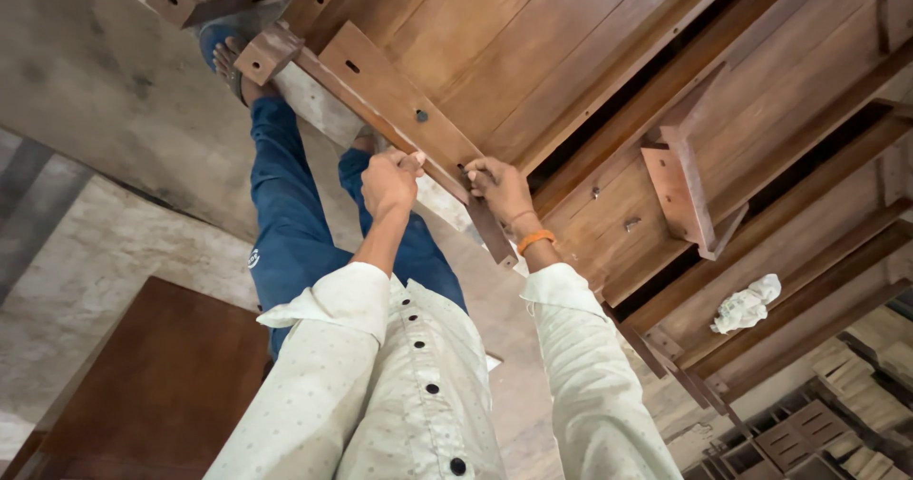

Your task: The person assembles wooden furniture frames, fitting small wooden blocks and dowels into pre-drilled holes on the underside of chair or desk frames. They press pieces in by hand and use a small mallet to tap the blocks firmly into the holes, working on several frames one at a time.

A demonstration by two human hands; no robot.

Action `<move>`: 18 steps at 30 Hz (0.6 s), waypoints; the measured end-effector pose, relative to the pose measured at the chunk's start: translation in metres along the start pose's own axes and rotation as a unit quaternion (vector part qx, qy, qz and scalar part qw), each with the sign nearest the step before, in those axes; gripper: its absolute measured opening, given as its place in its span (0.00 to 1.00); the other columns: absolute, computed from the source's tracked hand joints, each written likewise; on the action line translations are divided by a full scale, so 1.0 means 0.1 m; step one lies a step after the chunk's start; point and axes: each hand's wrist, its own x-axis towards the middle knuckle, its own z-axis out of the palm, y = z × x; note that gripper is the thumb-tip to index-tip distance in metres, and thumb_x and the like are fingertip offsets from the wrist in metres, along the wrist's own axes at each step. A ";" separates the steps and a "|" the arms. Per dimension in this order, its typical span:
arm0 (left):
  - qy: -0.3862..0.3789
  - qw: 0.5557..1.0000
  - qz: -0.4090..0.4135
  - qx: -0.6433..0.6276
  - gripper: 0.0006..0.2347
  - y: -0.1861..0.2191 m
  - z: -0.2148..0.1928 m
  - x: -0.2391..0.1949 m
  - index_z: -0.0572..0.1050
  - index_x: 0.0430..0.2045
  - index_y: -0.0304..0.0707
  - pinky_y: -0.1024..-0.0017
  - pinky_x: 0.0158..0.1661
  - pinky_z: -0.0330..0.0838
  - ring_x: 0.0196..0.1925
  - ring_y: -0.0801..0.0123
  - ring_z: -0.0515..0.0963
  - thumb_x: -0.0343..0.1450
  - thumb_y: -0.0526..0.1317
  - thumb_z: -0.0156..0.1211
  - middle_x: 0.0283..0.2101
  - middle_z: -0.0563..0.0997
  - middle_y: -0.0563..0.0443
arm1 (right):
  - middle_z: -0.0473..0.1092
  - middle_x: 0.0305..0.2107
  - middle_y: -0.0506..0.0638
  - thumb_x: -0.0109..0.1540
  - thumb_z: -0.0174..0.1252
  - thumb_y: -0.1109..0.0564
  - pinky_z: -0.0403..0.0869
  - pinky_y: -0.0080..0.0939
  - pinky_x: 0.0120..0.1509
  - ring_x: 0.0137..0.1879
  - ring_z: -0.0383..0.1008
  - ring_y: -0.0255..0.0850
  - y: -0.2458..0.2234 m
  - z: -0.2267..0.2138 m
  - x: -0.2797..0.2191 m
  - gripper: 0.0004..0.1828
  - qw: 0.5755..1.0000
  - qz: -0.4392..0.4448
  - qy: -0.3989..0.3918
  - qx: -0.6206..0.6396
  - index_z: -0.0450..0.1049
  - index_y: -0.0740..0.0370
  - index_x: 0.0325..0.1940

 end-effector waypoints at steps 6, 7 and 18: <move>0.001 1.000 -0.004 -0.002 0.08 0.02 -0.01 -0.01 0.85 0.32 0.47 0.64 0.45 0.75 0.41 0.60 0.86 0.68 0.48 0.66 0.32 0.87 0.54 | 0.72 0.41 0.52 0.66 0.59 0.57 0.80 0.36 0.42 0.41 0.78 0.40 -0.08 0.10 0.00 0.07 0.989 -0.090 0.046 -0.106 0.79 0.58 0.46; 0.002 1.000 0.000 -0.007 0.08 0.03 -0.02 -0.02 0.85 0.32 0.47 0.64 0.45 0.75 0.41 0.61 0.86 0.67 0.47 0.66 0.31 0.87 0.55 | 0.70 0.42 0.54 0.66 0.58 0.56 0.81 0.39 0.44 0.44 0.78 0.43 -0.09 0.11 0.01 0.07 0.991 -0.073 0.046 -0.104 0.78 0.58 0.45; -0.002 1.000 -0.005 0.002 0.09 -0.01 0.00 0.01 0.85 0.32 0.47 0.63 0.45 0.76 0.41 0.59 0.86 0.68 0.48 0.66 0.32 0.87 0.53 | 0.74 0.41 0.62 0.66 0.55 0.55 0.70 0.53 0.59 0.53 0.70 0.59 0.02 0.03 0.12 0.10 0.944 -0.167 0.045 -0.280 0.79 0.59 0.45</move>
